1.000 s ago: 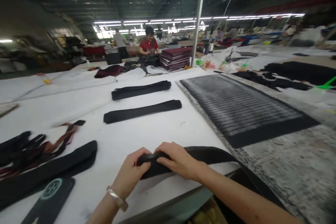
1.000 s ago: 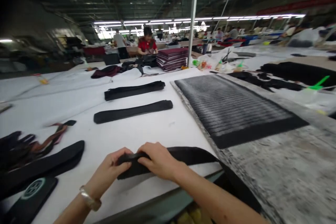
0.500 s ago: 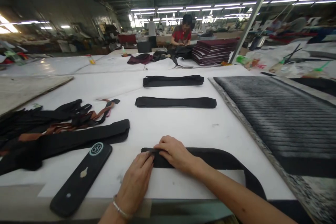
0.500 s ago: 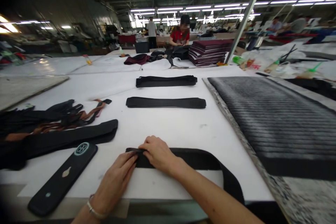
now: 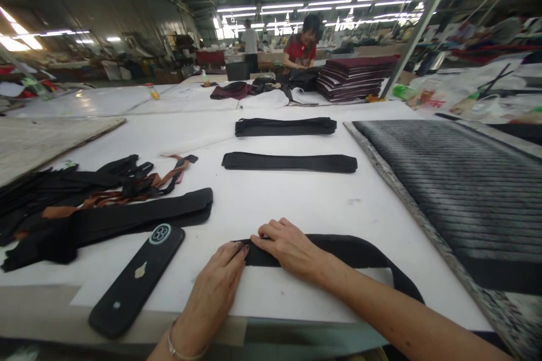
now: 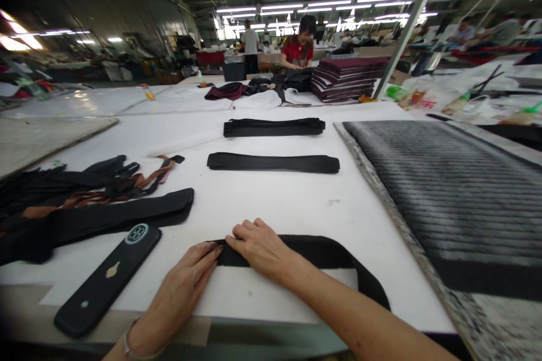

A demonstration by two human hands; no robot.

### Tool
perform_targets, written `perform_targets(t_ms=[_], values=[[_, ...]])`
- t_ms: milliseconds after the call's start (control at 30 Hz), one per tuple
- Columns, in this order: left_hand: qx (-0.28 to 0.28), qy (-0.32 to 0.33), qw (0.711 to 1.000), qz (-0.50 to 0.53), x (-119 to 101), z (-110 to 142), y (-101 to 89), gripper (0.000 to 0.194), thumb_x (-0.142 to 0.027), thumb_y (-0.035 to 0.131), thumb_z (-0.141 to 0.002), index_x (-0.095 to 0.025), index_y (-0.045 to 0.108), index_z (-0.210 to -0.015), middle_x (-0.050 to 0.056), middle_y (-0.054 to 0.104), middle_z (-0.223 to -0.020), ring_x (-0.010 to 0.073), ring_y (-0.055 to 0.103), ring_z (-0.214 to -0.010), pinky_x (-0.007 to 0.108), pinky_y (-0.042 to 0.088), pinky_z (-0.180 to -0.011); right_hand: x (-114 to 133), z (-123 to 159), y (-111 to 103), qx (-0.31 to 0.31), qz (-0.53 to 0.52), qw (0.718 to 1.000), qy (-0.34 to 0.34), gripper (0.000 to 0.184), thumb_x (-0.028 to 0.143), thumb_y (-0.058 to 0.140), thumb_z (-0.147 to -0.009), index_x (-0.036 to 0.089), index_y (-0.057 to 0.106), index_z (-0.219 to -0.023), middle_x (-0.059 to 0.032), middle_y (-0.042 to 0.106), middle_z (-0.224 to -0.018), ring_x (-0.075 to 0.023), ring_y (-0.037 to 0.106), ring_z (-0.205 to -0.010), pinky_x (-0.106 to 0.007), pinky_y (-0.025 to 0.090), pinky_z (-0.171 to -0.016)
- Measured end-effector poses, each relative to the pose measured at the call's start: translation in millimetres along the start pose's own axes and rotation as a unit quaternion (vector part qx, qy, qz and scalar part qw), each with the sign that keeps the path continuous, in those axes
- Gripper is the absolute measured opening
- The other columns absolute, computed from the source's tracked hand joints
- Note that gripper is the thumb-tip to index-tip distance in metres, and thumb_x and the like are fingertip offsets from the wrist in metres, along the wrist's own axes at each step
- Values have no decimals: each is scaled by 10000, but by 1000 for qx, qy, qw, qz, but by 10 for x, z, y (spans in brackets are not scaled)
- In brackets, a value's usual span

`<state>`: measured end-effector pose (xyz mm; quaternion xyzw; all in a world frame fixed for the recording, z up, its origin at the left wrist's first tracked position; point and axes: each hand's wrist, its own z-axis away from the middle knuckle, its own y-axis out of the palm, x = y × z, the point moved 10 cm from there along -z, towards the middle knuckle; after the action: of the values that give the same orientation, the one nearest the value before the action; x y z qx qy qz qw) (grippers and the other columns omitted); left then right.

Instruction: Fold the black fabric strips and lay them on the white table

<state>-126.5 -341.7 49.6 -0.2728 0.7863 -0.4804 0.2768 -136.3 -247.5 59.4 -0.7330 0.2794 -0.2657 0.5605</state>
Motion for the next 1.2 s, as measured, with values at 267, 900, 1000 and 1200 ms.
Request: perform_targets(t_ms=[267, 900, 1000, 1200], values=[[-7, -5, 999, 31, 37, -26, -44, 293, -199, 457, -902, -183, 609, -1152, 94, 603, -1164, 191, 557, -1114, 343, 506, -972, 69, 8, -29, -7, 31, 999, -11, 356, 99, 392, -925, 182, 434, -1269, -32, 566, -957, -202, 450, -837, -363, 338, -746], [7, 26, 998, -51, 5, -307, -44, 370, -40, 446, -869, -207, 582, -1169, 34, 665, -1022, 221, 525, -1065, 393, 335, -895, -209, 1, 21, -49, -8, 996, 76, 107, 112, 438, -900, 158, 531, -925, -48, 565, -897, -187, 489, -834, -313, 395, -747], [47, 25, 997, -52, 41, -306, -5, 366, -69, 478, -869, -280, 607, -1139, -3, 674, -1001, 206, 542, -1066, 400, 287, -903, -241, 102, 16, -40, -2, 998, 41, 106, 105, 452, -895, 163, 540, -890, -35, 566, -876, -174, 494, -818, -290, 397, -739], [60, 9, 996, -59, 50, -274, -13, 596, 29, 440, -801, -373, 545, -1229, -23, 662, -1004, 172, 562, -1038, 423, 228, -958, -209, 222, -32, -37, 21, 999, -26, 125, 166, 444, -925, 175, 568, -944, -31, 575, -905, -180, 491, -823, -303, 390, -736]])
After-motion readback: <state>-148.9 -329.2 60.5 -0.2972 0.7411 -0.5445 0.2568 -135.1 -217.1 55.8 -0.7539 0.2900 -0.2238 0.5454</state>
